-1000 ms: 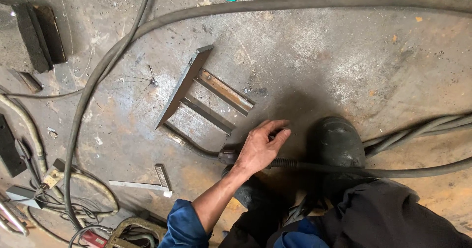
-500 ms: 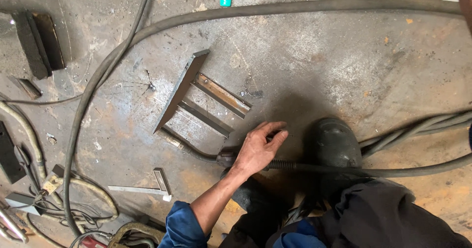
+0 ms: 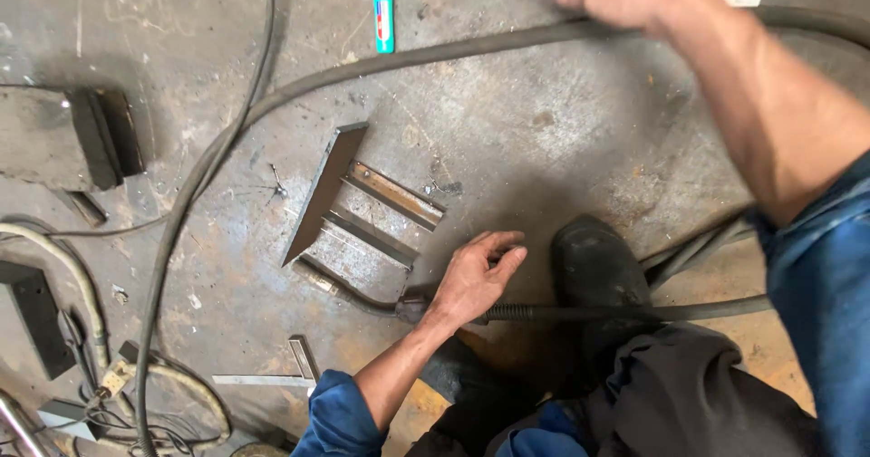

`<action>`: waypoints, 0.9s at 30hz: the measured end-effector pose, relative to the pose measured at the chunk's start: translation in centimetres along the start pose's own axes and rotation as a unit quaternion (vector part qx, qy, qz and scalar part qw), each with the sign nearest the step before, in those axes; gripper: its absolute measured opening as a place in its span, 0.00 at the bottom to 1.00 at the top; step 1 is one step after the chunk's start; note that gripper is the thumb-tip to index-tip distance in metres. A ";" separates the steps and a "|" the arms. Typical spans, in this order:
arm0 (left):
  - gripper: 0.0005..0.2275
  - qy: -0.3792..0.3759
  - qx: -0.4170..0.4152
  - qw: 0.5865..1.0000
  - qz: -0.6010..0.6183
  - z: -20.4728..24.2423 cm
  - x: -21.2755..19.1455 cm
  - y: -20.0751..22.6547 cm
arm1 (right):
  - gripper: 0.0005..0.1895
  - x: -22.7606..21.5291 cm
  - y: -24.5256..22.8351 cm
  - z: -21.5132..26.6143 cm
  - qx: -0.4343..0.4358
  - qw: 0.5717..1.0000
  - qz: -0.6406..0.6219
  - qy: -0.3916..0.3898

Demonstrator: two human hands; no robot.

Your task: Assembling and welding a metal frame component using a MIG welder and pliers.

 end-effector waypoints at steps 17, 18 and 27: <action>0.22 0.351 0.254 0.880 -0.196 -13.7 3.3 -1.7 | 0.17 2.9 0.6 -2.6 0.063 0.914 -0.400 -0.029; 0.22 0.357 0.264 0.871 -0.209 -13.9 3.3 -1.6 | 0.16 2.5 0.1 -3.2 0.060 0.909 -0.411 -0.019; 0.20 0.334 0.245 0.881 -0.229 -14.1 3.3 -1.7 | 0.13 2.3 0.0 -6.4 0.064 0.885 -0.461 -0.013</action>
Point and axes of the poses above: each hand's wrist, its own z-axis away from the middle knuckle, its own x-axis out of the palm, y = z × x, the point moved 2 cm from there along -z, towards the middle knuckle, and after that the axes turned 10 degrees about y, right-handed, at the moved point
